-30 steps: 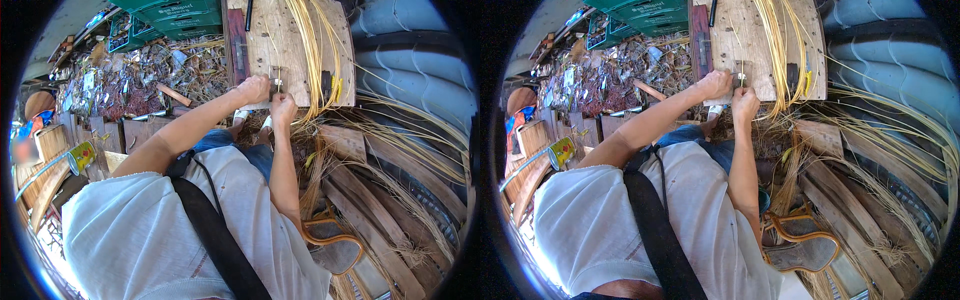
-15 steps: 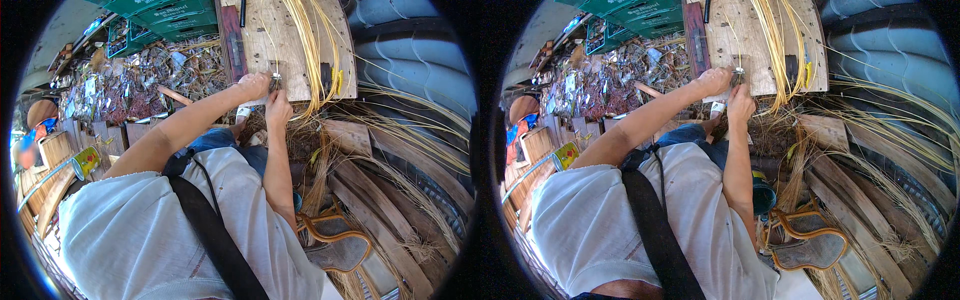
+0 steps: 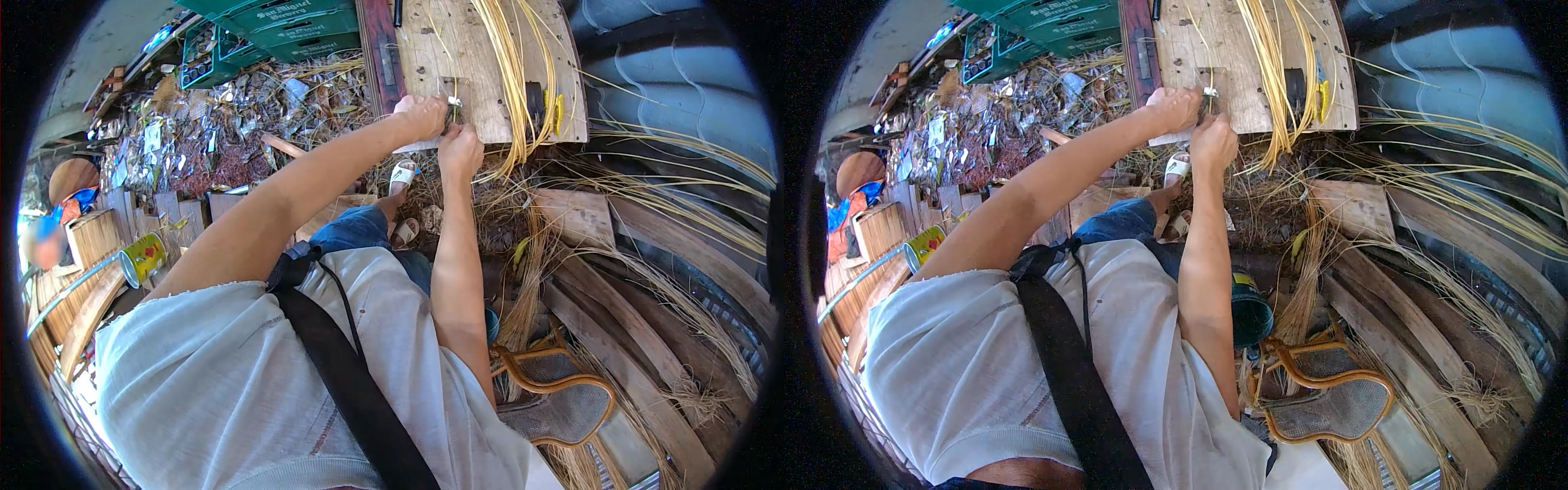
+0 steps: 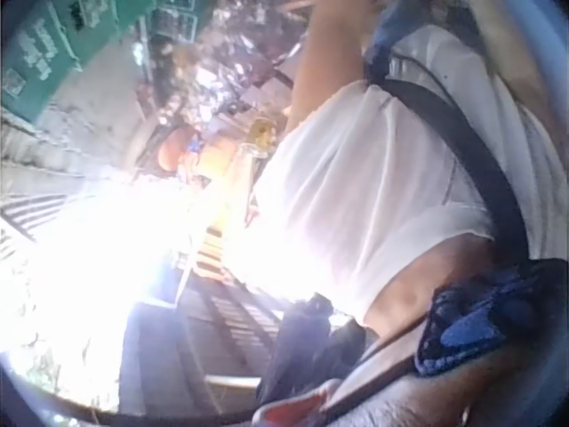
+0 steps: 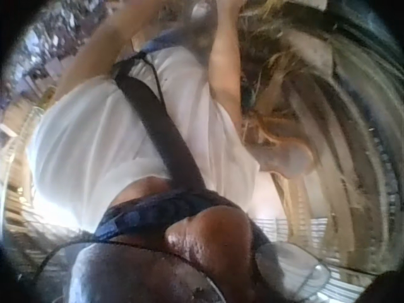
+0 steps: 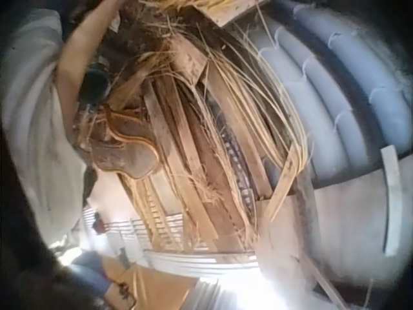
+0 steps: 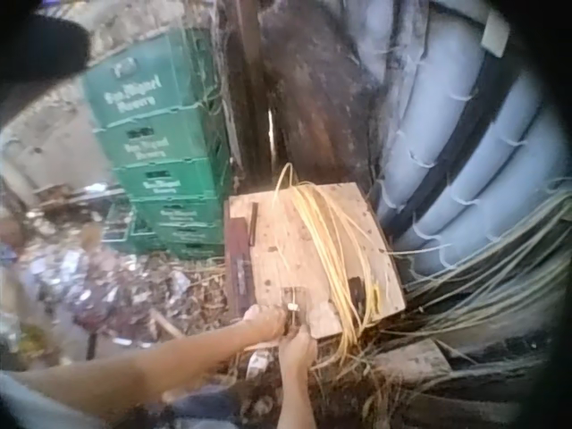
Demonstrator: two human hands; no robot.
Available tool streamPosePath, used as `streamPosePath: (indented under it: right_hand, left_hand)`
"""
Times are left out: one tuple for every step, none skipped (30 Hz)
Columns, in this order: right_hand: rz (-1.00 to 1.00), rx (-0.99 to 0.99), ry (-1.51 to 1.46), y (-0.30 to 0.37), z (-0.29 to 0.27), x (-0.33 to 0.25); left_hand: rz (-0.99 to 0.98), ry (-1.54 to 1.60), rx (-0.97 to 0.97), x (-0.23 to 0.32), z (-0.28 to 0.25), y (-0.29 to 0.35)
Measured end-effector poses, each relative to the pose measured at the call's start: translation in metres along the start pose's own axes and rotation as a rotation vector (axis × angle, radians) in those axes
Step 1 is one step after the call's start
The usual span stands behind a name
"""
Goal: The person is stripping thin strands of bamboo from a larger piece using a small knife.
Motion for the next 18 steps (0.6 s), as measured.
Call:
streamPosePath:
  right_hand:
    - [0.005, 0.004, -0.020, -0.002, 0.000, -0.001]
    - [-0.002, 0.008, -0.024, -0.004, -0.001, -0.001]
    - [0.031, 0.000, -0.033, -0.002, -0.001, -0.001]
    - [0.064, -0.008, -0.041, 0.000, -0.001, 0.000]
    - [0.057, -0.008, -0.045, 0.001, -0.002, -0.001]
    - [0.065, -0.023, -0.062, 0.000, -0.002, 0.001]
    - [0.074, -0.037, -0.077, 0.001, -0.004, 0.002]
    - [0.072, -0.035, -0.078, 0.006, -0.006, 0.007]
    - [0.087, -0.037, -0.128, 0.013, -0.005, 0.014]
    - [0.105, -0.039, -0.176, 0.022, -0.004, 0.024]
    - [0.077, -0.050, -0.140, 0.032, -0.005, 0.035]
    - [0.046, -0.064, -0.108, 0.045, -0.004, 0.045]
    - [0.052, -0.073, -0.192, 0.071, -0.008, 0.053]
    - [0.009, -0.096, -0.156, 0.105, -0.011, 0.079]
    - [-0.054, -0.055, -0.142, 0.154, -0.024, 0.102]
    - [0.045, -0.224, 0.003, 0.214, -0.043, 0.134]
    - [0.103, -0.183, -0.051, 0.276, -0.061, 0.168]
    - [0.156, -0.184, 0.005, 0.344, -0.082, 0.209]
  left_hand:
    - [-0.025, 0.002, -0.062, 0.004, -0.011, 0.001]
    - [-0.027, -0.002, -0.054, 0.004, -0.010, 0.001]
    - [0.003, -0.025, -0.049, 0.003, -0.009, 0.002]
    - [0.033, -0.048, -0.044, 0.003, -0.009, 0.003]
    - [0.029, -0.051, -0.039, 0.002, -0.008, 0.003]
    - [0.004, -0.048, -0.071, 0.003, -0.012, 0.002]
    - [-0.019, -0.045, -0.102, 0.006, -0.014, 0.003]
    - [-0.018, -0.045, -0.099, 0.009, -0.014, 0.004]
    - [-0.006, -0.053, -0.102, 0.009, -0.015, 0.005]
    - [0.009, -0.059, -0.106, 0.012, -0.014, 0.005]
    - [0.012, -0.057, -0.102, 0.015, -0.012, 0.004]
    - [-0.019, -0.066, -0.098, 0.014, -0.008, 0.004]
    - [-0.054, -0.076, -0.096, 0.009, -0.005, 0.003]
    - [-0.056, -0.072, -0.094, 0.011, -0.005, 0.003]
    - [-0.074, -0.053, -0.094, 0.009, -0.005, 0.005]
    - [-0.086, -0.041, -0.093, 0.005, -0.007, 0.003]
    - [-0.095, -0.041, -0.088, 0.001, -0.010, 0.001]
    - [-0.089, -0.025, -0.111, 0.006, -0.009, -0.003]
Point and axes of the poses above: each hand's wrist, its own y-axis away from the middle knuckle, its own z-axis out of the palm, x = y × z, the point moved 3 cm from there along -y, towards the middle knuckle, and after that the axes turned 2 degrees about x, right-handed, at the moved point
